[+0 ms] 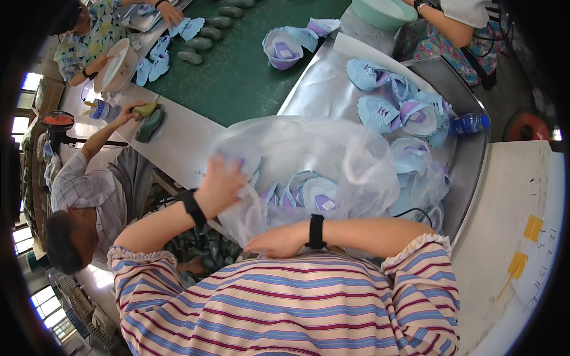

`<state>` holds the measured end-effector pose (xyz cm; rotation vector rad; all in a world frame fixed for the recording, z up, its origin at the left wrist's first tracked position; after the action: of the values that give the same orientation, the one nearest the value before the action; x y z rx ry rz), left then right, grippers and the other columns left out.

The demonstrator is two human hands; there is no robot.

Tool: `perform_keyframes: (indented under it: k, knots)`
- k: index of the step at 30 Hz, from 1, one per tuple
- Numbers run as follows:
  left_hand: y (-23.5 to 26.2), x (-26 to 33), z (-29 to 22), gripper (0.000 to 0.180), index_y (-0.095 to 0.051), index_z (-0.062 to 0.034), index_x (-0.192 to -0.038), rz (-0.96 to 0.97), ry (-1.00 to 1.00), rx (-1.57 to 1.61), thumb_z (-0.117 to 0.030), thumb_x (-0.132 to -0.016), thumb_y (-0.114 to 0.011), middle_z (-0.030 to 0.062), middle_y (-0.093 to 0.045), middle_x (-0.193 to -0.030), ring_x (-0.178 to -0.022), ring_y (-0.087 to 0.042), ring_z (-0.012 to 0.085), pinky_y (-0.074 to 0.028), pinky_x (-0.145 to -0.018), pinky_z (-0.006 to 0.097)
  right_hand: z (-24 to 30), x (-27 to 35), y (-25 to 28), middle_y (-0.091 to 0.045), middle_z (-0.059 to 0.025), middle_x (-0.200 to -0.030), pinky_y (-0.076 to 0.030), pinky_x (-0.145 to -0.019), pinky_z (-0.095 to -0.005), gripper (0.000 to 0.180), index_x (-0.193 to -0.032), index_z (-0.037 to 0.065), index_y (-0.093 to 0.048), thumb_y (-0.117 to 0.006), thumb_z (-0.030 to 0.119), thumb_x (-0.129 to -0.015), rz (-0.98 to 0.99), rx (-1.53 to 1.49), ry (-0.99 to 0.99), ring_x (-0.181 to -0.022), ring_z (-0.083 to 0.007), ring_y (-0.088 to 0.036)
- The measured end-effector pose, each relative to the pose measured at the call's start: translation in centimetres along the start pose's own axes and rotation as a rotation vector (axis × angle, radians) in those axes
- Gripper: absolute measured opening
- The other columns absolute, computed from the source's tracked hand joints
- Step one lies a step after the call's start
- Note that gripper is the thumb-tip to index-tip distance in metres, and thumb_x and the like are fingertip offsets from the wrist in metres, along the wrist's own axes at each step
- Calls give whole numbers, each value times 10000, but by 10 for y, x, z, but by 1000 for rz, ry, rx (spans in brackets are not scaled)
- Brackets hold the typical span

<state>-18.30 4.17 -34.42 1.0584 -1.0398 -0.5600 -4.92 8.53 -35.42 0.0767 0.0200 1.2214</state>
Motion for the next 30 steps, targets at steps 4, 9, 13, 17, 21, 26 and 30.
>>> perform_keyframes:
  k: [4,9,13,17,21,26,30]
  knots:
    - [-47,40,61,458,-571,-79,-1172,358,371,-316,-320,-783,-597,167,-504,-1233,-1209,-388,379,-262,-1000,534,-32,23,36,-586,-151,-1132,-449,-852,-388,374,-1186,36,-516,-503,103,-818,-92,68,-423,-1040,-299,-561]
    - [-29,35,21,207,-649,-111,-917,-185,3,-20,-147,-736,-556,77,-528,-1210,-1174,-424,249,-286,-1018,416,-60,-22,132,-572,-85,-1169,-468,-829,-361,344,-1118,115,-553,-556,136,-775,-371,934,-457,-1099,-248,-531]
    - [-71,46,-15,138,-673,-113,-782,168,-163,102,-137,-700,-565,45,-644,-944,-1130,-466,242,-285,-1022,444,-93,-71,127,-550,-48,-1218,-462,-851,-401,410,-1142,161,-525,-598,159,-739,-540,1453,-171,-1124,-263,-511]
    - [-101,85,8,125,-690,-133,-724,350,67,100,-165,-698,-573,49,-667,-759,-1007,-554,196,-307,-969,428,-147,-78,140,-562,-46,-1209,-454,-861,-400,331,-1066,152,-545,-595,151,-738,-343,1157,-270,-1052,-258,-557]
    - [-98,95,11,134,-685,-148,-743,-21,-51,257,-131,-715,-555,46,-652,-834,-874,-613,209,-345,-911,391,-137,-65,171,-631,-140,-927,-463,-759,-392,211,-983,103,-616,-595,139,-777,-376,673,-268,-861,-295,-603]
    - [-113,94,29,137,-659,-109,-815,172,112,436,-143,-767,-536,71,-646,-840,-816,-613,254,-433,-790,379,-68,-10,228,-624,-77,-1039,-466,-799,-310,375,-1167,-22,-538,-600,117,-825,-202,-168,-429,-937,-152,-578]
    - [16,63,66,368,-545,-45,-1102,-633,288,1027,-172,-777,-660,118,-611,-1056,-1002,-583,283,-441,-881,358,-2,29,230,-592,-85,-1109,-475,-808,-301,453,-1251,-40,-453,-580,69,-830,-161,-324,-456,-956,-156,-578]
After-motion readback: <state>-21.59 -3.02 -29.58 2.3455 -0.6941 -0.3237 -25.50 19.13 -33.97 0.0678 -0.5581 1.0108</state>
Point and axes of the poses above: each hand's wrist, its own x-axis away from the middle knuckle, its own y-axis out of the back of the hand, z = x × y, the point moved 7 cm from there along -x, towards the middle knuckle
